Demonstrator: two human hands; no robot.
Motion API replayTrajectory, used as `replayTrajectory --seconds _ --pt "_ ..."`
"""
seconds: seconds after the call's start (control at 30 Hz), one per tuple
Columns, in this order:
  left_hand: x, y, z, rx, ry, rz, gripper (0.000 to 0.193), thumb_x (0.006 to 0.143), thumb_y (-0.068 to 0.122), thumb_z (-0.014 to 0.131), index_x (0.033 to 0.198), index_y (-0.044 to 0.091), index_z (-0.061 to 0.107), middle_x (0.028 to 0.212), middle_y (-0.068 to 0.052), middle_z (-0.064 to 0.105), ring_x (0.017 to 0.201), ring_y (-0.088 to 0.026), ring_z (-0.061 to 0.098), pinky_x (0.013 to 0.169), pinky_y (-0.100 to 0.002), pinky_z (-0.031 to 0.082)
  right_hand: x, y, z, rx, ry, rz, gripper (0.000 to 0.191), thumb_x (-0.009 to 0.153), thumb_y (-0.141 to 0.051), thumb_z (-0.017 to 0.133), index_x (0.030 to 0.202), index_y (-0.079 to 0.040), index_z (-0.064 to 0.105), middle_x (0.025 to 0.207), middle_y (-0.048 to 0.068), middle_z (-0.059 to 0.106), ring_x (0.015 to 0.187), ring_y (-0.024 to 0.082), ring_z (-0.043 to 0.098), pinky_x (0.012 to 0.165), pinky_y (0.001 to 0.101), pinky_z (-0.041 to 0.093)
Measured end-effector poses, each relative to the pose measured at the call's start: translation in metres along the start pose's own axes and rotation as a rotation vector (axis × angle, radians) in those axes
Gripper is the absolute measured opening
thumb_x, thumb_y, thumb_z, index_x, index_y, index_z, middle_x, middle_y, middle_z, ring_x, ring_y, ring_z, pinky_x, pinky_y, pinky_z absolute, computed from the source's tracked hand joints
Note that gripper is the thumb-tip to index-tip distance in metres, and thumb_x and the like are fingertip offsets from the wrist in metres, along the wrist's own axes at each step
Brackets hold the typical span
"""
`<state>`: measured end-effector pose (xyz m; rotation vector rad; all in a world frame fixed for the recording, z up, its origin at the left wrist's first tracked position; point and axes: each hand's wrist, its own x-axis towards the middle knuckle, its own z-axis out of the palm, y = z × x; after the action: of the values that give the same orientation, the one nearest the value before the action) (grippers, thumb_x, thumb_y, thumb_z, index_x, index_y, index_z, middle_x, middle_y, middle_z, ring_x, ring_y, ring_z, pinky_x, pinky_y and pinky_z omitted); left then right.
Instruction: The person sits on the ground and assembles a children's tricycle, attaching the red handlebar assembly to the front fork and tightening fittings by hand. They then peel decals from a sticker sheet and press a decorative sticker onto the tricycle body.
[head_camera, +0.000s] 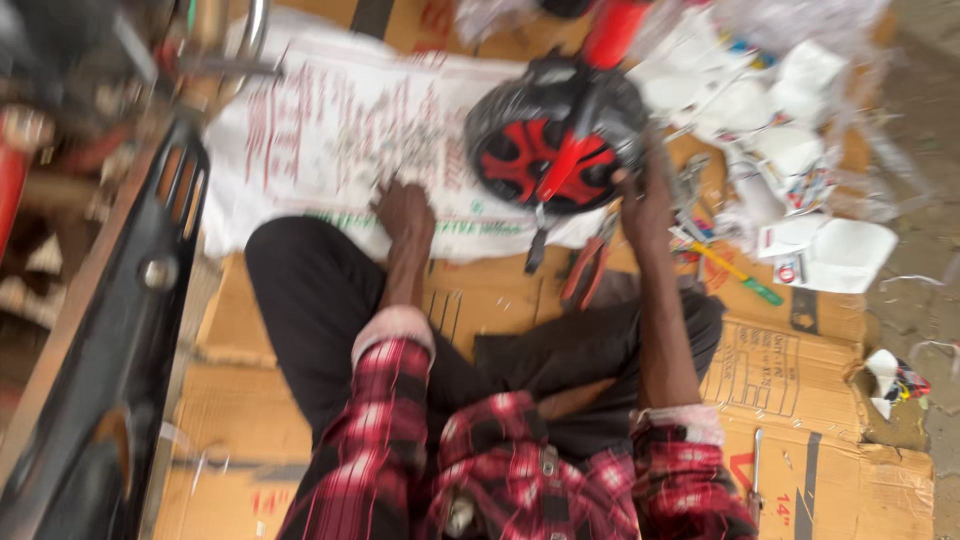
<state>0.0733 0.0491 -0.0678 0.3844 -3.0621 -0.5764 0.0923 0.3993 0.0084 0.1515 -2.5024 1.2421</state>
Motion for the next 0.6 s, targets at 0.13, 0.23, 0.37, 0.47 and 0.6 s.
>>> replayTrajectory --seconds 0.13,0.23,0.37,0.47,0.6 --pt "-0.006 0.000 0.007 0.042 -0.069 0.013 0.015 0.087 0.011 0.071 0.098 0.003 0.077 0.123 -0.021 0.063 0.119 -0.042 0.052 0.098 -0.057 0.042 0.000 -0.018 -0.005 -0.024 0.017 -0.001 0.066 0.104 -0.013 0.065 0.162 -0.011 0.035 0.161 0.024 0.046 0.143 0.039 0.049 0.115 0.0461 0.043" --pt "-0.010 -0.002 0.012 0.044 0.059 0.066 0.012 0.088 0.010 0.070 0.093 0.002 0.076 0.112 -0.020 0.063 0.110 -0.040 0.054 0.090 -0.054 0.043 -0.003 -0.038 -0.007 0.002 0.003 0.175 0.068 0.097 -0.015 0.063 0.159 -0.015 0.036 0.153 0.022 0.053 0.129 0.038 0.059 0.106 0.0433 0.049" --pt "-0.010 -0.007 0.019 0.022 -0.003 0.035 0.011 0.088 0.010 0.069 0.089 0.001 0.073 0.110 -0.022 0.061 0.107 -0.038 0.054 0.089 -0.053 0.044 -0.003 -0.055 -0.008 -0.096 0.003 0.223 0.072 0.095 -0.019 0.066 0.160 -0.016 0.034 0.144 0.023 0.058 0.125 0.038 0.063 0.102 0.0448 0.051" --pt "-0.010 -0.006 0.016 -0.008 0.098 0.068 0.012 0.086 0.010 0.068 0.092 -0.001 0.070 0.108 -0.022 0.061 0.104 -0.037 0.055 0.086 -0.052 0.045 -0.009 -0.064 -0.002 -0.123 0.149 -0.081 0.066 0.101 -0.015 0.068 0.158 -0.007 0.036 0.144 0.029 0.055 0.129 0.044 0.058 0.105 0.0495 0.047" --pt "-0.020 0.010 -0.013 -0.282 0.302 0.090 0.005 0.088 0.005 0.066 0.092 0.001 0.068 0.100 -0.018 0.065 0.096 -0.036 0.060 0.083 -0.050 0.048 -0.037 -0.093 0.016 -0.163 0.502 -0.019 0.037 0.103 -0.002 0.060 0.140 -0.003 0.054 0.123 0.024 0.064 0.114 0.036 0.064 0.096 0.0441 0.052"
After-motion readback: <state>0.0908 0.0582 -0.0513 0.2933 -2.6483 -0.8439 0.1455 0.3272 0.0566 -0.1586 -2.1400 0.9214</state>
